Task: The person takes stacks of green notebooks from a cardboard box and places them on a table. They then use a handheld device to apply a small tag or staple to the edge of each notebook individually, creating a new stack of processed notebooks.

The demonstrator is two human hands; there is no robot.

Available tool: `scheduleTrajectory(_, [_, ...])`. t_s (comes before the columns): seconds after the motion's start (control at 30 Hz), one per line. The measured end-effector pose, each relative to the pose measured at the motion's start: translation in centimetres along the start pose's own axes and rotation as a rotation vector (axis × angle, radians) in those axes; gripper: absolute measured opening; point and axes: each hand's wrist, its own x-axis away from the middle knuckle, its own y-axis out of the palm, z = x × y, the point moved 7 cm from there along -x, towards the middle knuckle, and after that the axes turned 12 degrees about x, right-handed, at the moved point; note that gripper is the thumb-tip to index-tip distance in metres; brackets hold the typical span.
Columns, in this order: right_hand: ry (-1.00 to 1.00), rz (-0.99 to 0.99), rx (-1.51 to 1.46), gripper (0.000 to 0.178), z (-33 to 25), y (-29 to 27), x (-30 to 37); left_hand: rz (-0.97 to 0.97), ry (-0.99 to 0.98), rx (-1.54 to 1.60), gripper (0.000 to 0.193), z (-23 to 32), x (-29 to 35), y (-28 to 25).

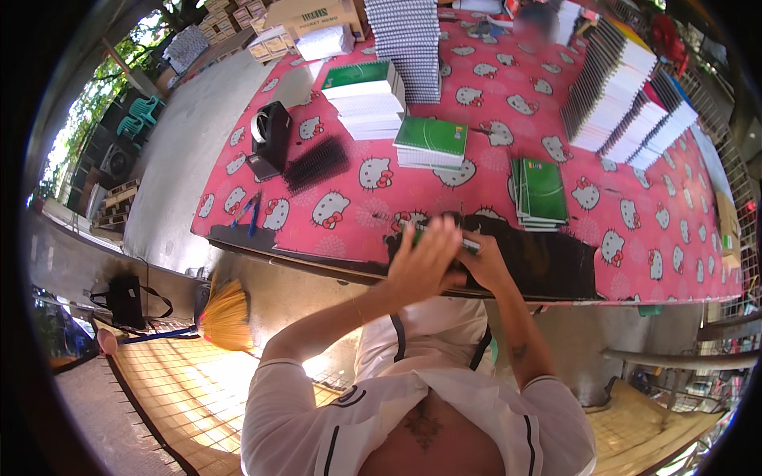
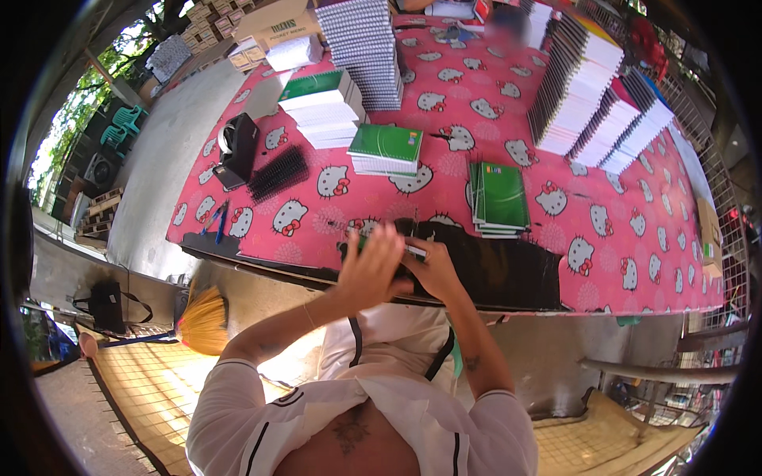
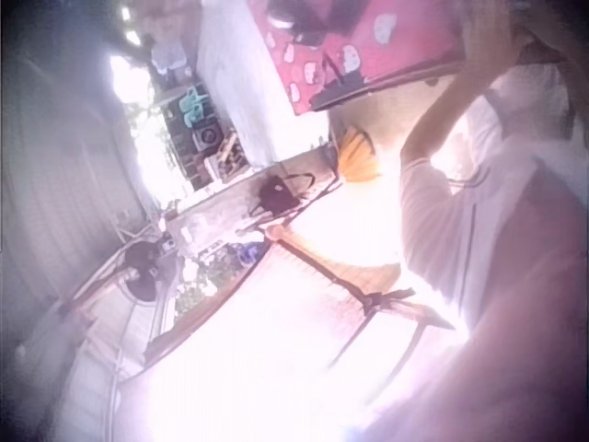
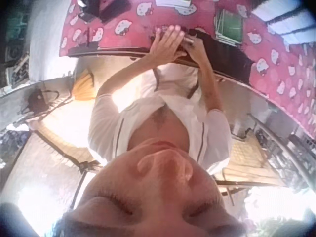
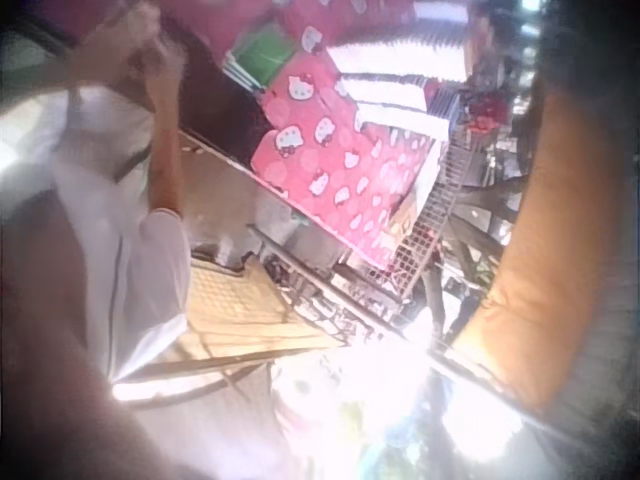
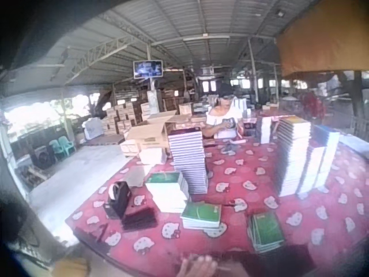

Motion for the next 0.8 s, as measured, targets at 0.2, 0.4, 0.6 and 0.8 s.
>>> scheduleTrajectory(0.2, [-0.063,0.074,0.043,0.03,0.1,-0.3,0.2,-0.07,0.067,0.146,0.085,1.3,-0.2,-0.6])
scheduleTrajectory(0.4, [0.015,-0.017,0.04,0.027,-0.2,0.3,-0.2,0.034,0.013,0.078,0.076,0.8,-2.1,-2.4])
scheduleTrajectory(0.6, [0.006,-0.042,0.194,0.035,-1.2,-1.0,-0.2,0.22,0.024,0.232,0.021,-1.1,-5.0,-4.2])
scheduleTrajectory(0.8, [-0.066,-0.078,-0.004,0.026,-2.8,-5.7,0.9,0.225,0.009,0.42,0.016,-0.6,-5.1,-4.6])
